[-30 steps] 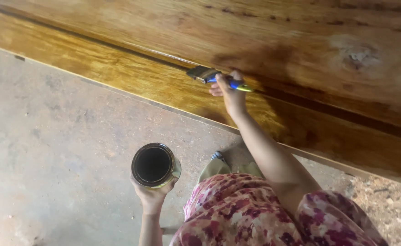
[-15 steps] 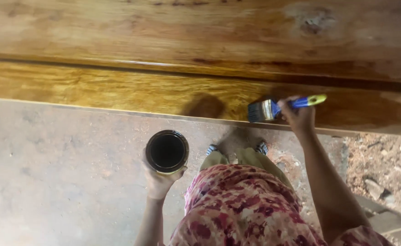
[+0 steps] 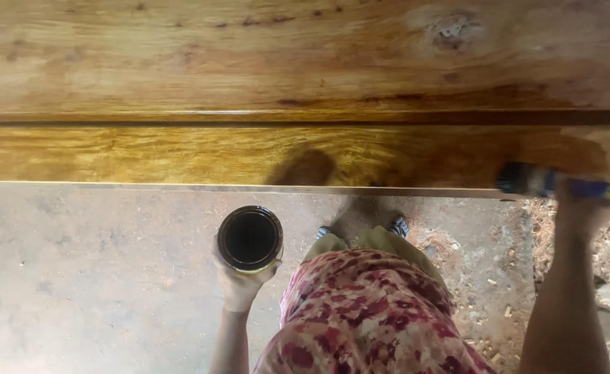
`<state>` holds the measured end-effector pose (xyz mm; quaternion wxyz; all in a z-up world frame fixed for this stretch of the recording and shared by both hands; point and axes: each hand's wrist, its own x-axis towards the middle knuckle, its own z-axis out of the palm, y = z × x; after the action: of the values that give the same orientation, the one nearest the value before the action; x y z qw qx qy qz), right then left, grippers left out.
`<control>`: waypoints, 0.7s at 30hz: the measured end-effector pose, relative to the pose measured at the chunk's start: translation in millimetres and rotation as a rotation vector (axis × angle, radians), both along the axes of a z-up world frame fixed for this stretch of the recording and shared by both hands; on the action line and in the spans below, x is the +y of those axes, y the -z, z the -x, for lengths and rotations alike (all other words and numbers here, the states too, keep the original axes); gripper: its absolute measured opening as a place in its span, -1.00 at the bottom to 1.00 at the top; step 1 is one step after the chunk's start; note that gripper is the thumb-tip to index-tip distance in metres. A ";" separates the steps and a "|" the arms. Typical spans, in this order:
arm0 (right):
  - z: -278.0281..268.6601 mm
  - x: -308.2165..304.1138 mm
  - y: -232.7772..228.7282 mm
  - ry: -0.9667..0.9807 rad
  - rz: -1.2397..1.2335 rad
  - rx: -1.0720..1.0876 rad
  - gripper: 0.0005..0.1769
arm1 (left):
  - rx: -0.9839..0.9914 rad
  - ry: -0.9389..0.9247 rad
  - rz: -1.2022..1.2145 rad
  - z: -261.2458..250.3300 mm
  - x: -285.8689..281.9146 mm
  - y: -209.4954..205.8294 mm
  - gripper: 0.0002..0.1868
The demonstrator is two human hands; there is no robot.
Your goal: The person applies a dark wood stain to a large wooden door using a brush. They repeatedly dip the brush into a can held in the left hand and spread the stain across the door's surface and edges.
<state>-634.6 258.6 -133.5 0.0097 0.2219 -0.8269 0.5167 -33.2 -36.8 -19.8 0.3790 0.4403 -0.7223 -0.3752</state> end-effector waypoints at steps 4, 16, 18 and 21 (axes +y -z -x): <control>5.8 -12.5 4.0 0.065 -0.196 0.406 -0.92 | 0.127 -0.014 -0.017 -8.0 5.4 2.2 0.22; -196.7 -277.9 -79.0 -0.424 -0.139 0.446 -0.91 | 0.205 0.023 -0.081 -6.0 3.6 8.3 0.26; -192.5 -298.1 -86.1 -0.501 -0.093 0.330 -0.90 | 0.187 0.042 -0.057 -1.5 0.8 3.9 0.27; -163.7 -314.5 -85.8 -0.696 -0.049 0.059 -0.85 | 0.083 0.052 -0.090 3.1 -3.1 0.9 0.24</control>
<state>-470.9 -55.9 -47.7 -0.1484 0.5054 -0.7134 0.4622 -36.2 -39.9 -20.7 0.3785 0.4221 -0.6998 -0.4347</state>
